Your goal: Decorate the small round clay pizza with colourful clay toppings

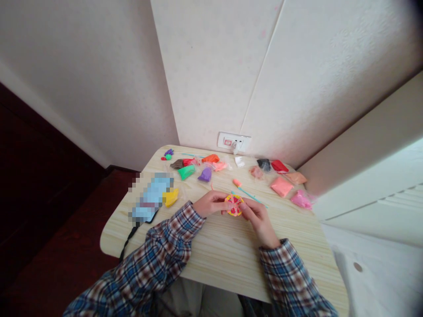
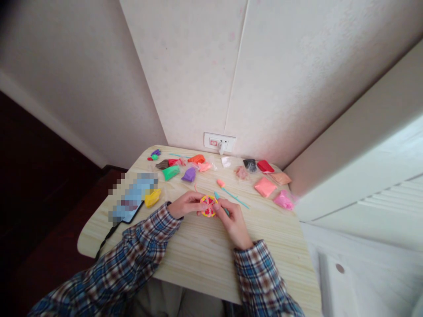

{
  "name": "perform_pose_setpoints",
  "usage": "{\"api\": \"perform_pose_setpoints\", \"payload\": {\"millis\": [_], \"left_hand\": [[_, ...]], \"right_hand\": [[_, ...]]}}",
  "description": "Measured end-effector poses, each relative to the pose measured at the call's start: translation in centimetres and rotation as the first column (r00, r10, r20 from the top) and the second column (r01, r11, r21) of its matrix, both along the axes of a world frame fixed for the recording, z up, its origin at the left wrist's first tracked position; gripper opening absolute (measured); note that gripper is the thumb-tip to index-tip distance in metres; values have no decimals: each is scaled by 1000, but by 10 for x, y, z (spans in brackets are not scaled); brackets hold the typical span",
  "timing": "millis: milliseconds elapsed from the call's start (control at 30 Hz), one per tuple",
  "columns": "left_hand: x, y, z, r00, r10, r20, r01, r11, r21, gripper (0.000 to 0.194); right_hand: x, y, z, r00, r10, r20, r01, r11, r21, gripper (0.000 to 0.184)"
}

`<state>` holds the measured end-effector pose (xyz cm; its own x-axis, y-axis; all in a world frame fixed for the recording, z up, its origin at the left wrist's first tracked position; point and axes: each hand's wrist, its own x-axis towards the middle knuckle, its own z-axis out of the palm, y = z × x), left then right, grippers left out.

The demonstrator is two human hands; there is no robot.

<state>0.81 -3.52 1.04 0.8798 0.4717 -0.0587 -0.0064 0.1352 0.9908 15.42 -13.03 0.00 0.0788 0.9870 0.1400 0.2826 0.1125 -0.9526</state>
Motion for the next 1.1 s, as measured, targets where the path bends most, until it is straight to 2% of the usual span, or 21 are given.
{"api": "perform_pose_setpoints", "payload": {"millis": [167, 400, 633, 767, 933, 1100], "left_hand": [[-1, 0, -2, 999, -38, -4, 38, 999, -1, 42], [1, 0, -1, 1000, -5, -8, 5, 1000, 3, 42], [-1, 1, -1, 1000, -12, 0, 12, 1000, 6, 44], [-1, 1, -3, 1000, -21, -17, 22, 1000, 10, 43], [-2, 1, -1, 999, -38, -7, 38, 999, -6, 43], [-2, 0, -2, 997, -73, -35, 73, 997, -12, 42]], "right_hand": [[0, -2, -1, 998, 0, -55, -1, 1000, -19, 40], [1, -2, -6, 995, -51, -85, 53, 998, 17, 39], [-2, -2, -3, 990, 36, -135, -45, 997, -62, 38], [-4, -2, -5, 985, 36, -166, -47, 997, -62, 40], [-4, -1, -5, 993, 35, -112, -43, 997, -65, 38], [-4, 0, -3, 992, 25, -124, -32, 998, -61, 41]]}}
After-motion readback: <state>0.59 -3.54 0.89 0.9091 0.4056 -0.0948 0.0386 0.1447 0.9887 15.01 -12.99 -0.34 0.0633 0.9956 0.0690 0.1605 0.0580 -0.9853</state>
